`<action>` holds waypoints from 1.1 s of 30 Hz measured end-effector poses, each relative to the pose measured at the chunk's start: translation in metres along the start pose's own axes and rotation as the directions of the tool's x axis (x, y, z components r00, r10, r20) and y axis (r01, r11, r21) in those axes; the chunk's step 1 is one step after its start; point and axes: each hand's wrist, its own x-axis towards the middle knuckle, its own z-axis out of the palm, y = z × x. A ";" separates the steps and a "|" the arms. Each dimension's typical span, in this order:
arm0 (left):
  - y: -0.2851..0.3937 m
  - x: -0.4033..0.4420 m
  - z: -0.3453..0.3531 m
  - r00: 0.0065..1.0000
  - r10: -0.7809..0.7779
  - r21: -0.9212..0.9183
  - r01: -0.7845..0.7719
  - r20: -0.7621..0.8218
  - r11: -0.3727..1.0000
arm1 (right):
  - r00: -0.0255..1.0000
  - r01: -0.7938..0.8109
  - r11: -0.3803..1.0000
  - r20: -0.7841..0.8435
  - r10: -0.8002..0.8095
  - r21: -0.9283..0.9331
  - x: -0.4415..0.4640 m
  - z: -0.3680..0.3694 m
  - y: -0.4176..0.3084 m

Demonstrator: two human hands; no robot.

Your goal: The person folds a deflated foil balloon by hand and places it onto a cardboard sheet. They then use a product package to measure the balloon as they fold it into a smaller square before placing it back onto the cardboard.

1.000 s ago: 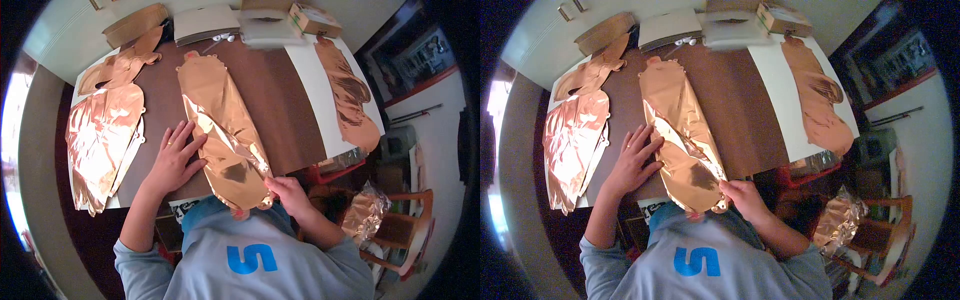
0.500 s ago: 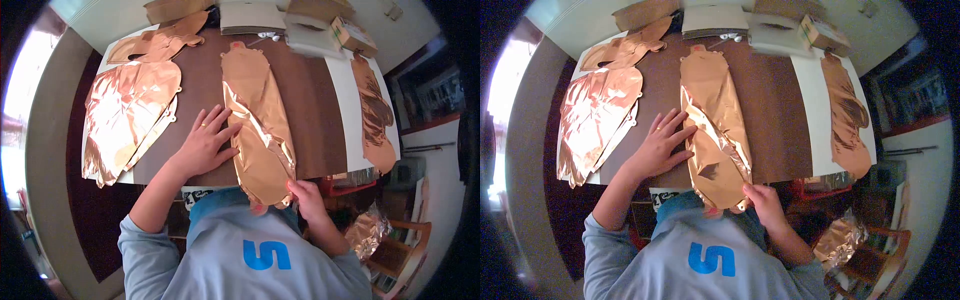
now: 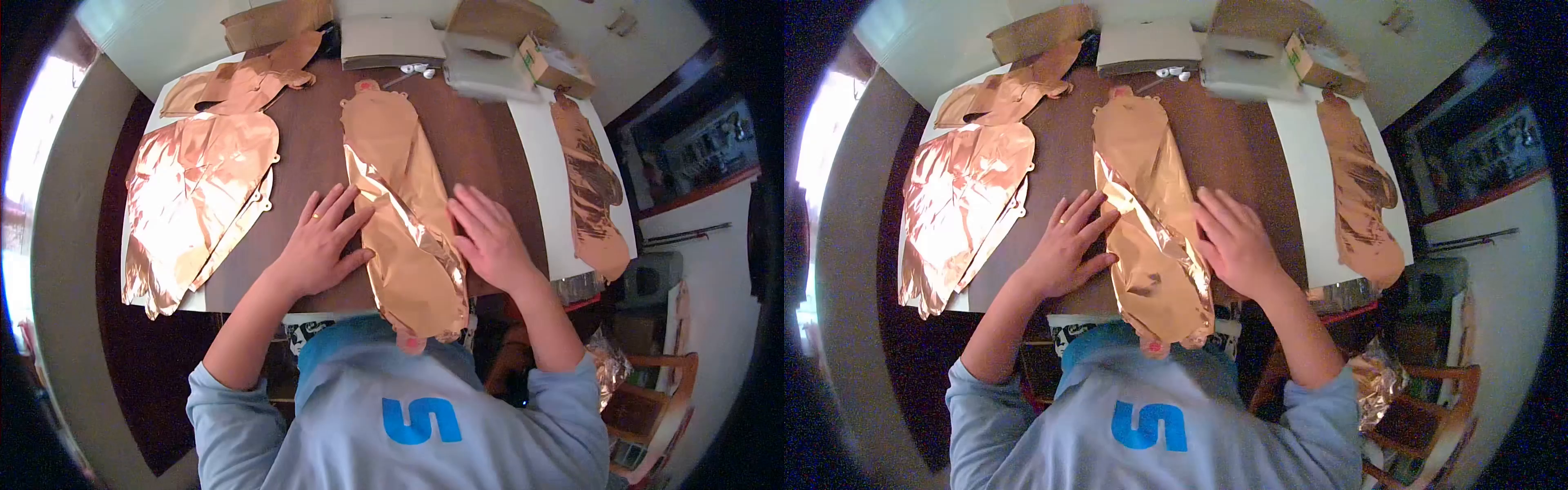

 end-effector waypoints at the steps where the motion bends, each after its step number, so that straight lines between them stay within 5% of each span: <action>1: 0.000 0.000 0.000 1.000 -0.004 0.003 0.004 0.002 1.000 | 0.998 0.011 1.000 0.062 -0.010 -0.018 0.001 0.008 0.003; 4: -0.001 -0.001 -0.001 1.000 -0.009 0.002 0.009 -0.001 1.000 | 0.979 0.035 0.999 0.203 -0.027 -0.036 0.006 0.021 0.006; 21: 0.000 0.003 0.015 0.982 0.021 0.133 0.004 -0.186 0.991 | 0.926 0.080 0.995 0.373 -0.054 -0.054 0.016 0.015 -0.009; 33: -0.012 -0.001 0.013 0.998 0.017 0.082 -0.012 -0.058 0.997 | 0.873 0.105 0.994 0.483 -0.073 -0.039 0.023 0.007 -0.005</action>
